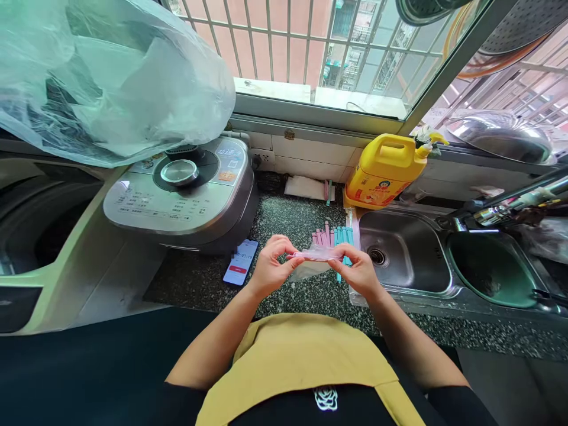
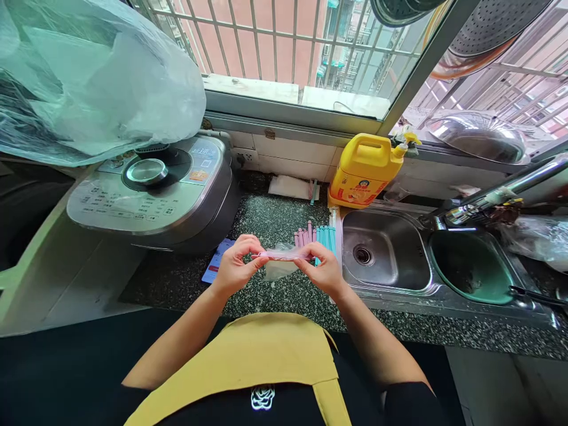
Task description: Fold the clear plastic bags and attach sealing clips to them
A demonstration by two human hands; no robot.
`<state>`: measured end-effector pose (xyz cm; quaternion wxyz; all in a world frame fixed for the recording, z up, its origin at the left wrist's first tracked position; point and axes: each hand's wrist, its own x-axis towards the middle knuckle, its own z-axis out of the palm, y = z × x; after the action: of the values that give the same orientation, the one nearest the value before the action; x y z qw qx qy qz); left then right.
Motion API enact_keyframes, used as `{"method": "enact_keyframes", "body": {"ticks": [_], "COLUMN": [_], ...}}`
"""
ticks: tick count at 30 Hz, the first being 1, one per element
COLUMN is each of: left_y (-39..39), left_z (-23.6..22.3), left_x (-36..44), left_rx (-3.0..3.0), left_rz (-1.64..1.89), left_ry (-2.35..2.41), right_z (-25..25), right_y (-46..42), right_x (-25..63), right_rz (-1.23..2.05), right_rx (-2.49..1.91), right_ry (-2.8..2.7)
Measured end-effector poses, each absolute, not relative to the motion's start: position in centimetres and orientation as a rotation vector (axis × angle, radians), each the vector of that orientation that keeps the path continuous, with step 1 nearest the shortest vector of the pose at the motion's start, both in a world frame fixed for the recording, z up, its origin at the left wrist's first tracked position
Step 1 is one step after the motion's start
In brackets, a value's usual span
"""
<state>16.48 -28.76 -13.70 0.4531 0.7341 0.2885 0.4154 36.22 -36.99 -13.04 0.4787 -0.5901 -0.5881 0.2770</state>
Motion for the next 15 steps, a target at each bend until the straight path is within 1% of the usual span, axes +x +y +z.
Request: {"method": "enact_keyframes", "body": {"ticks": [4, 9, 15], "left_y": [-28.8, -28.9, -28.4], "left_z": [-13.7, -13.5, -12.3], "left_x": [16.6, 17.7, 18.1], "left_rx": [1.816, 1.654, 1.575], "left_rz": [1.034, 1.048, 1.028], "left_ry": [0.729, 0.725, 0.753], "right_z": [-13.3, -13.0, -10.8], "right_y": [-37.1, -36.8, -35.9], "right_x": [35.8, 34.9, 35.0], "right_rz": [0.722, 0.897, 0.898], "right_rx": [-1.485, -1.504, -1.534], "right_ry": [-1.337, -1.130, -1.286]}}
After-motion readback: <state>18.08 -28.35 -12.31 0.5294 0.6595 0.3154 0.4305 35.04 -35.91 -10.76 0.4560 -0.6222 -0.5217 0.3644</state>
